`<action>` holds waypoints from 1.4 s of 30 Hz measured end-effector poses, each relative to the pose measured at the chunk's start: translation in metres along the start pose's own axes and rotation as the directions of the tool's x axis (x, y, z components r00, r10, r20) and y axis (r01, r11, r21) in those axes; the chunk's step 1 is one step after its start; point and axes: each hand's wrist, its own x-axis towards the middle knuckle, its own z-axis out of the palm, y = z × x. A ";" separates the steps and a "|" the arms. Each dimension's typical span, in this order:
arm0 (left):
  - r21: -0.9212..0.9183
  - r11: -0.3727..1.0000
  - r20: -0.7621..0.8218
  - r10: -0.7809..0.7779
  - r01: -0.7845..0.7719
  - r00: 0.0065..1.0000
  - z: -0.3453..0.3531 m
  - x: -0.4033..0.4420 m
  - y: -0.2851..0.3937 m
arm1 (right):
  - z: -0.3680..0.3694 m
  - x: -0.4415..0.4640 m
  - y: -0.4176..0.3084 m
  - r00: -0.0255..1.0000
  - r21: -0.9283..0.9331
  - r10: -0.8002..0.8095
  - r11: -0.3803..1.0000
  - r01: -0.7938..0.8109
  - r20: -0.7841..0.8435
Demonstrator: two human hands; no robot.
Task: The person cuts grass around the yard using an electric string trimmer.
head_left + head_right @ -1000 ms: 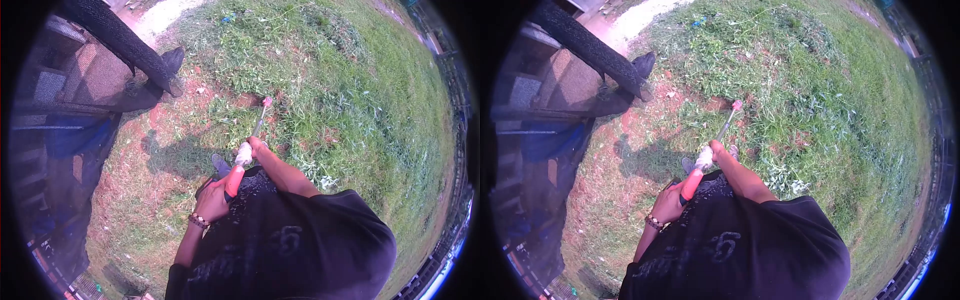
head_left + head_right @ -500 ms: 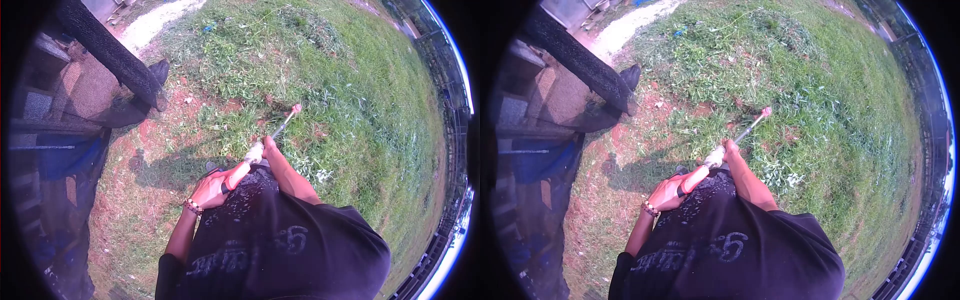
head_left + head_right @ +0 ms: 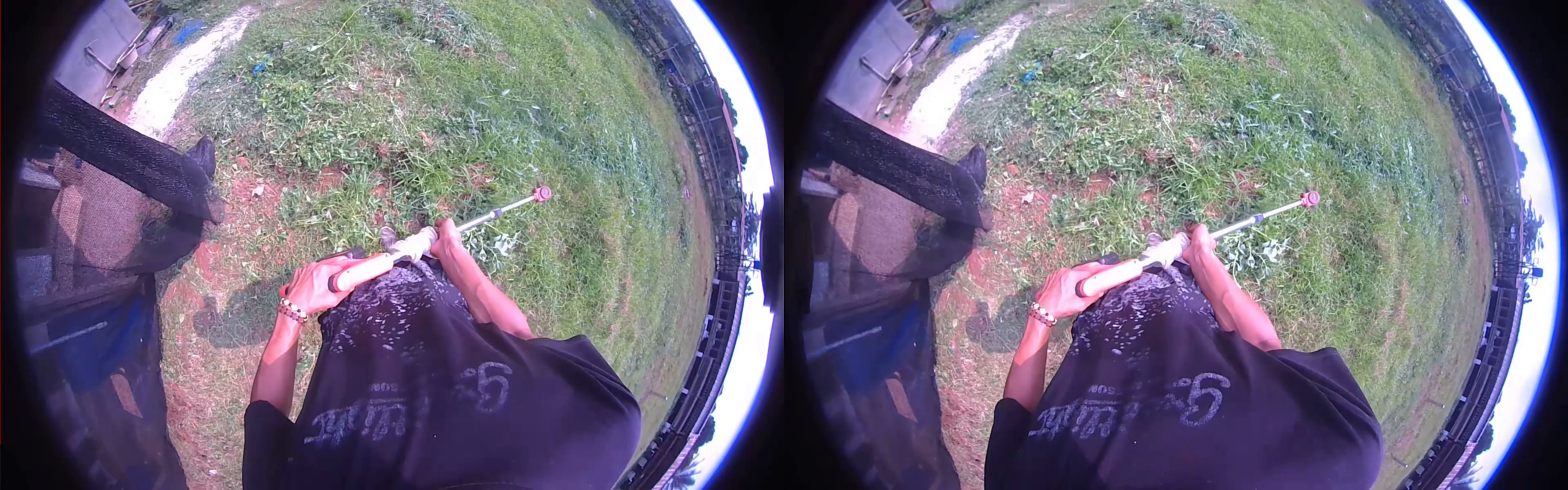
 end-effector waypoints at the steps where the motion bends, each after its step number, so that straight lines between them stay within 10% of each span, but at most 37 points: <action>1: -0.002 0.999 0.057 -0.039 0.040 0.998 0.002 0.003 -0.004 | -0.003 0.005 -0.002 0.999 -0.024 -0.007 1.000 0.006 -0.033; 14: 0.012 0.990 -0.136 -0.136 0.139 0.981 -0.021 -0.059 0.018 | 0.052 -0.044 0.050 0.966 -0.318 -0.004 0.944 0.089 0.258; 20: 0.162 0.895 -0.275 -0.364 0.416 0.890 -0.029 -0.127 0.058 | 0.095 -0.094 0.126 0.788 -0.546 0.364 0.837 -0.042 0.497; 33: 0.293 0.691 -0.290 -0.594 0.661 0.750 0.039 -0.074 0.085 | 0.135 -0.020 0.207 0.447 -0.868 0.836 0.446 -0.218 0.317; 34: 0.318 0.687 -0.286 -0.588 0.654 0.756 0.040 -0.065 0.084 | 0.136 -0.009 0.206 0.599 -0.838 0.725 0.523 -0.159 0.339; 39: 0.362 0.766 -0.211 -0.487 0.531 0.847 0.046 -0.033 0.085 | 0.123 0.051 0.152 0.731 -0.783 0.609 0.599 -0.170 0.307; 42: 0.324 0.806 -0.238 -0.438 0.496 0.867 0.046 -0.036 0.086 | 0.127 0.054 0.158 0.947 -0.847 0.143 0.499 0.182 0.288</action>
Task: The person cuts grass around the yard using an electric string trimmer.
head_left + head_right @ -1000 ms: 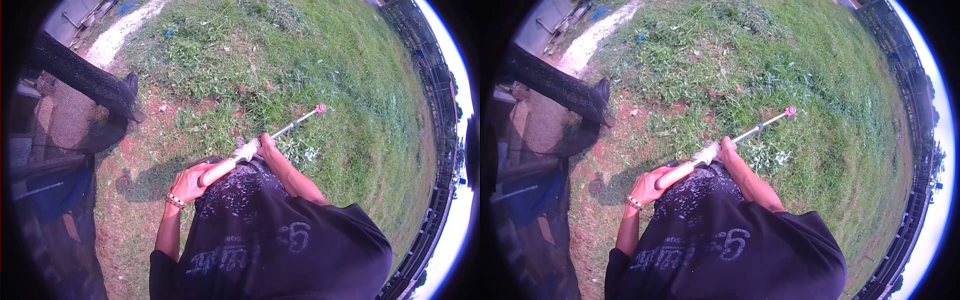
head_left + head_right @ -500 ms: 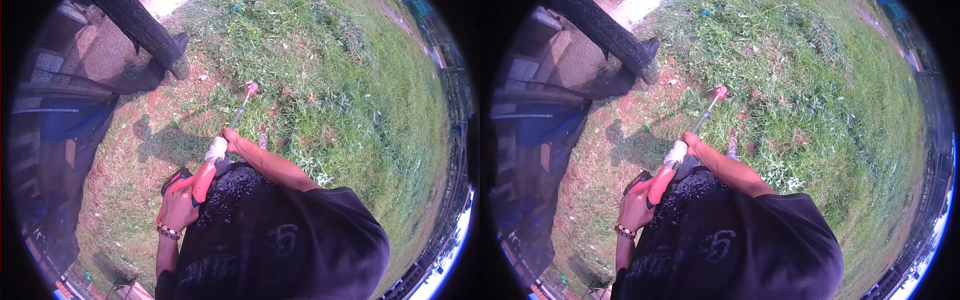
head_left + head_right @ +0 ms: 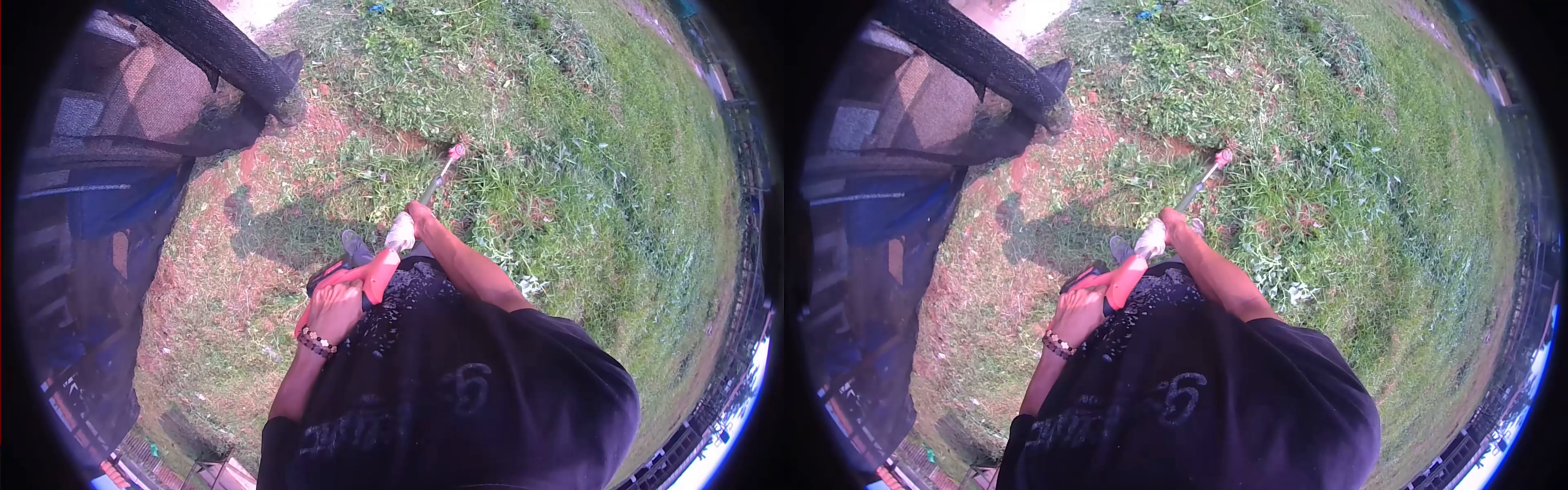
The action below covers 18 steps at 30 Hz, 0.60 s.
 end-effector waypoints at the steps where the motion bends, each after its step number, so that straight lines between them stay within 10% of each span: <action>1: -0.030 0.999 0.044 -0.024 0.025 0.999 -0.002 -0.004 -0.003 | 0.005 0.007 0.004 0.998 0.028 0.035 0.999 -0.037 0.052; 18: -0.082 0.994 -0.076 -0.083 0.077 0.994 0.009 -0.018 -0.003 | 0.023 -0.063 -0.020 0.962 0.215 0.043 0.971 -0.103 0.268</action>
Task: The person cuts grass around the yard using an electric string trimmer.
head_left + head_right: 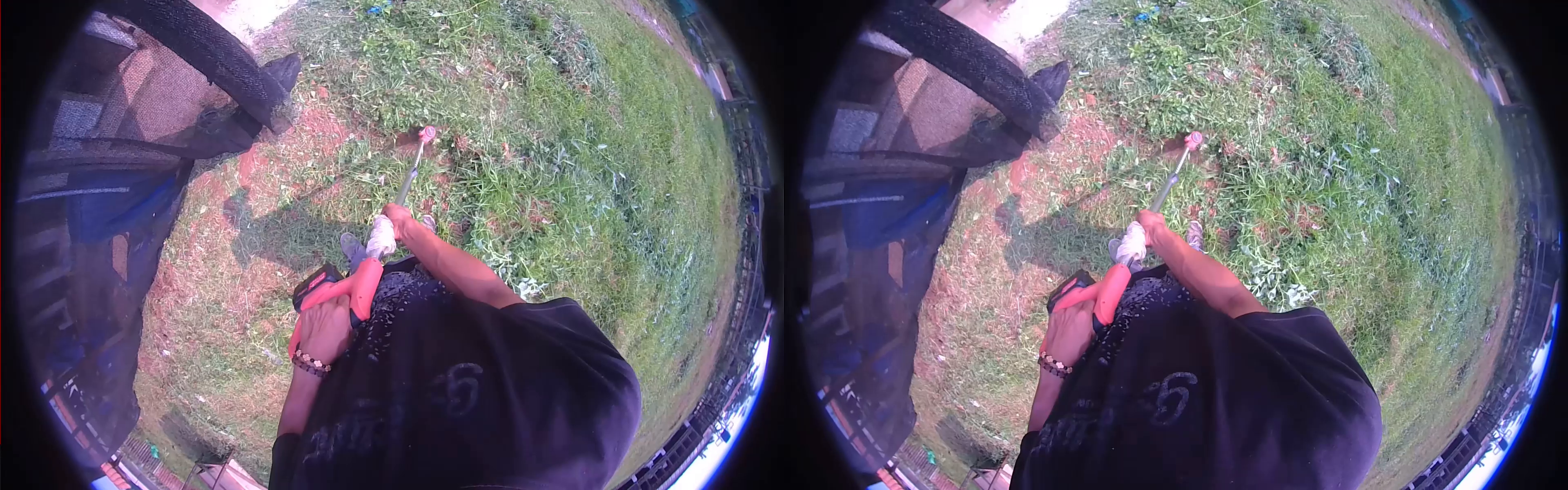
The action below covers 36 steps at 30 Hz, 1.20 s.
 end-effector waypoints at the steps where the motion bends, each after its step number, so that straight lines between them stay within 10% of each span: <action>1: -0.014 1.000 0.035 -0.001 0.001 0.999 0.000 0.005 0.003 | -0.006 -0.006 -0.008 0.999 -0.003 -0.026 1.000 0.026 -0.020; 15: -0.111 0.991 0.099 0.080 -0.069 0.992 -0.015 0.024 0.009 | -0.066 -0.066 -0.072 0.915 -0.084 -0.298 0.955 0.286 -0.273; 36: 0.015 0.999 0.184 0.034 -0.037 0.982 -0.032 0.017 0.016 | -0.016 -0.010 -0.018 0.994 0.025 -0.097 0.995 0.099 -0.044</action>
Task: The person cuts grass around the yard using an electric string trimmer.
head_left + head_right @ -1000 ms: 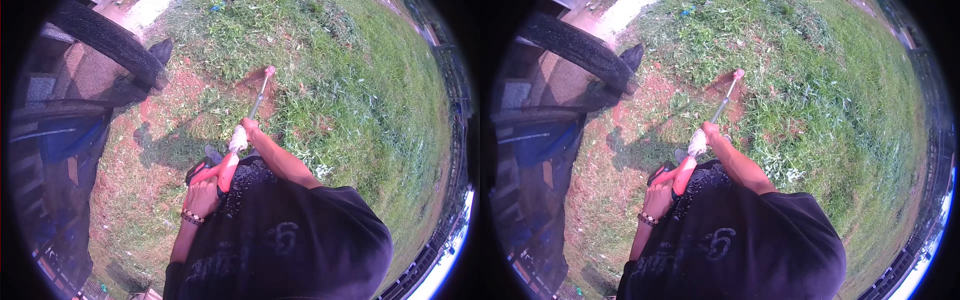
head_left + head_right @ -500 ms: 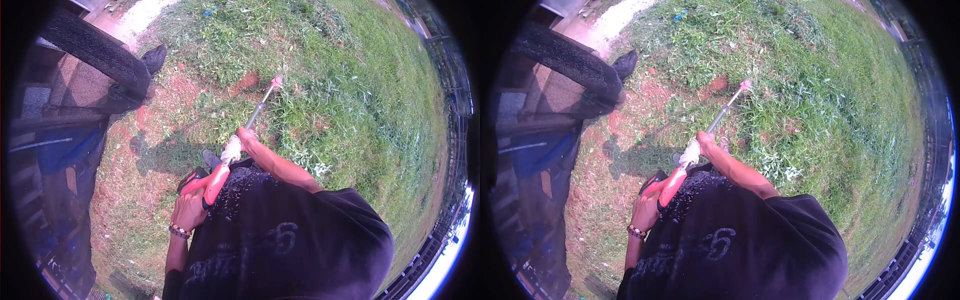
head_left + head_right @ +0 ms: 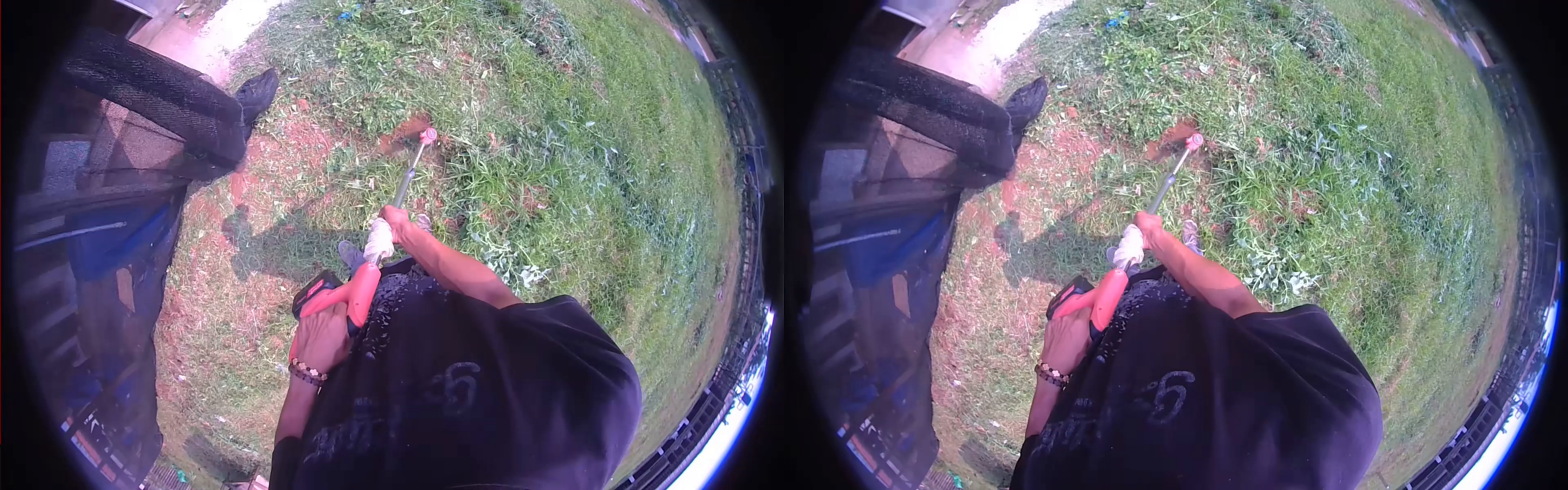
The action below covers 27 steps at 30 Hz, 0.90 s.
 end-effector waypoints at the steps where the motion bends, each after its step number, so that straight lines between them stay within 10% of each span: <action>1: 0.003 1.000 0.013 -0.002 0.002 1.000 0.000 0.003 0.003 | -0.007 0.009 0.001 0.998 0.053 0.011 0.999 -0.014 0.054; 27: 0.102 0.989 -0.060 0.109 -0.102 0.992 0.023 0.029 0.029 | -0.044 0.028 -0.029 1.000 0.053 0.030 0.998 -0.030 0.004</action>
